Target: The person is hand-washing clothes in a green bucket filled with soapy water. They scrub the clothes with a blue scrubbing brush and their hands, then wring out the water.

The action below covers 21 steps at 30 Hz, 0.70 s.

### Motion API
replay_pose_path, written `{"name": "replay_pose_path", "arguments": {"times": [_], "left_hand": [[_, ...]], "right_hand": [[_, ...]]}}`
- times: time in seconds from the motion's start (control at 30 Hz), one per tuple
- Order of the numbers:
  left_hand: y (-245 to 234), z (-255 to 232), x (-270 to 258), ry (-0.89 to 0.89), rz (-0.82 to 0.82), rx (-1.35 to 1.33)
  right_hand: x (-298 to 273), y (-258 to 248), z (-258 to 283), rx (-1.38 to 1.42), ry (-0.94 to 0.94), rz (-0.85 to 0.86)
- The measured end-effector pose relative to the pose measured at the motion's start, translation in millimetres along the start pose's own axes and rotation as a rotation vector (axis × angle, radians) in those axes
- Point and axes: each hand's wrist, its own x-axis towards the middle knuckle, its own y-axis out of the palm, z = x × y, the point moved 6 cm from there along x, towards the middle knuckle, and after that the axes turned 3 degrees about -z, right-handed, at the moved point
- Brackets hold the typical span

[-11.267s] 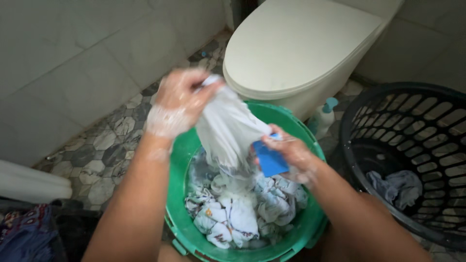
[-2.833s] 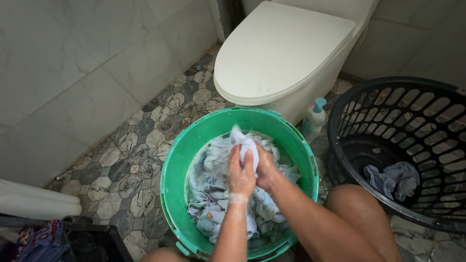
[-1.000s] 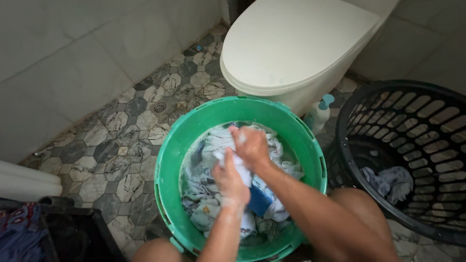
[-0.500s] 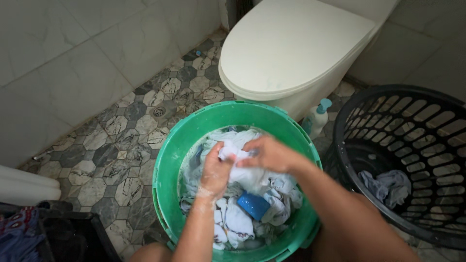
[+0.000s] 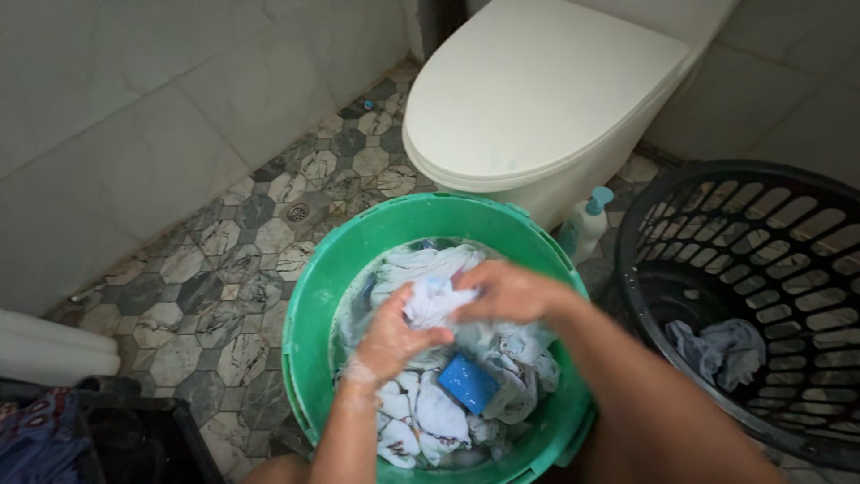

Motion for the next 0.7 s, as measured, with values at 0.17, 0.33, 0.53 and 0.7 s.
{"name": "replay_pose_path", "arguments": {"times": [0.17, 0.33, 0.53, 0.7], "left_hand": [[3.0, 64.5, -2.2, -0.318, 0.067, 0.224], [-10.0, 72.5, 8.4, 0.021, -0.263, -0.174], [7.7, 71.8, 7.3, -0.283, -0.832, -0.795], [10.1, 65.4, 7.7, 0.075, -0.754, -0.411]], "right_hand": [[-6.8, -50.1, -5.4, 0.936, -0.302, -0.532], [-15.3, -58.3, -18.9, 0.88, -0.11, -1.065], [-23.4, 96.2, 73.1, -0.58, -0.798, -0.833], [25.4, 82.5, 29.8, -0.729, -0.585, -1.058]]}}
